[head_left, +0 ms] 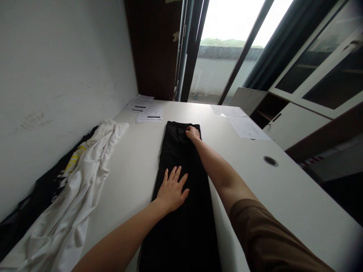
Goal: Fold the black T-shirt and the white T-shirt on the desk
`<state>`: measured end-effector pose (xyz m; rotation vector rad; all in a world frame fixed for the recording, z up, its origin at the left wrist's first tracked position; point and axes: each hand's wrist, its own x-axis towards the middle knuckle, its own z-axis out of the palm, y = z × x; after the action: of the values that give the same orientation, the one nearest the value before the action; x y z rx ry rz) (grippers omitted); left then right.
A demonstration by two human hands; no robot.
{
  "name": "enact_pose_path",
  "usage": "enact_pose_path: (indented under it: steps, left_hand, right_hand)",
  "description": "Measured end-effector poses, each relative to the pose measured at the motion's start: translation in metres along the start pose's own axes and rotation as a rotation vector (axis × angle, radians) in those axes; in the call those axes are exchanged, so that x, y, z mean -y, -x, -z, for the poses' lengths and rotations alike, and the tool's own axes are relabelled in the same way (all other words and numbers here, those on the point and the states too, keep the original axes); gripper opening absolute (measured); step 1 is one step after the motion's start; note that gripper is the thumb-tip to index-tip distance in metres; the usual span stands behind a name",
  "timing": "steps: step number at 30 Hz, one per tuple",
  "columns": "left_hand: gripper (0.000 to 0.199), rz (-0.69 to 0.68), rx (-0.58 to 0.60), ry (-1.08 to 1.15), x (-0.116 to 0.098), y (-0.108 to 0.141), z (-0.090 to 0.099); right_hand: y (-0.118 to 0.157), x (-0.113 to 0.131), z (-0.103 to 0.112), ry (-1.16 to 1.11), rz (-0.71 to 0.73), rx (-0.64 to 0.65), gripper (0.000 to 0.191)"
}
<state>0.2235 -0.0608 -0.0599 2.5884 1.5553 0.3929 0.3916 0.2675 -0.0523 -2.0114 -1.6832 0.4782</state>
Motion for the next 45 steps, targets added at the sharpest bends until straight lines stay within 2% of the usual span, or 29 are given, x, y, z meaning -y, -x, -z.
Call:
enact_pose_path:
  steps: [5, 11, 15, 18, 21, 24, 27, 29, 31, 32, 34, 37, 42, 45]
  left_hand:
    - [0.059, -0.003, 0.005, 0.013, 0.000, -0.001, 0.001]
    - [0.059, 0.007, 0.016, 0.004, 0.000, -0.001, 0.001]
    - [0.060, 0.012, 0.027, -0.007, -0.001, -0.001, 0.002]
    - [0.059, 0.009, 0.020, -0.007, -0.001, -0.001, 0.002]
    - [0.059, 0.005, 0.015, -0.008, -0.002, -0.001, 0.002]
    - [0.059, 0.006, 0.015, -0.010, -0.002, -0.001, 0.002]
    - [0.059, 0.005, 0.017, -0.004, -0.001, -0.001, 0.002]
    - [0.059, 0.004, 0.017, 0.000, -0.001, -0.001, 0.002]
    - [0.059, 0.005, 0.018, 0.002, -0.001, -0.001, 0.001]
    - [0.059, 0.006, 0.018, 0.003, 0.000, -0.001, 0.001]
    - [0.059, 0.006, 0.019, 0.005, 0.000, -0.001, 0.001]
    - [0.059, 0.004, 0.018, 0.003, -0.001, 0.000, 0.001]
    - [0.059, 0.004, 0.016, -0.010, -0.001, 0.000, 0.001]
    - [0.059, 0.004, 0.016, -0.019, -0.001, 0.001, 0.001]
  right_hand:
    - [-0.010, -0.002, 0.005, -0.284, 0.020, 0.096, 0.036]
    - [-0.014, -0.003, 0.010, -0.224, 0.006, 0.207, 0.032]
    - [-0.015, -0.005, 0.010, -0.165, 0.147, 0.051, 0.040]
    - [-0.015, -0.007, 0.007, -0.189, 0.165, -0.030, 0.046]
    - [-0.017, -0.012, 0.003, -0.224, 0.147, -0.063, 0.048]
    - [-0.016, -0.016, 0.001, -0.213, 0.129, -0.006, 0.054]
    - [-0.006, -0.017, 0.002, -0.122, 0.110, 0.013, 0.057]
    - [0.005, -0.016, 0.002, -0.013, 0.136, -0.080, 0.055]
    - [0.018, -0.014, -0.001, 0.099, 0.229, -0.169, 0.052]
    - [0.024, -0.014, -0.003, 0.145, 0.299, -0.171, 0.050]
    - [0.035, -0.014, -0.010, 0.212, 0.428, -0.066, 0.048]
    - [0.045, -0.018, -0.021, 0.278, 0.467, 0.120, 0.054]
    - [0.046, -0.018, -0.023, 0.337, 0.437, 0.188, 0.064]
    - [0.045, -0.014, -0.016, 0.327, 0.454, 0.148, 0.067]
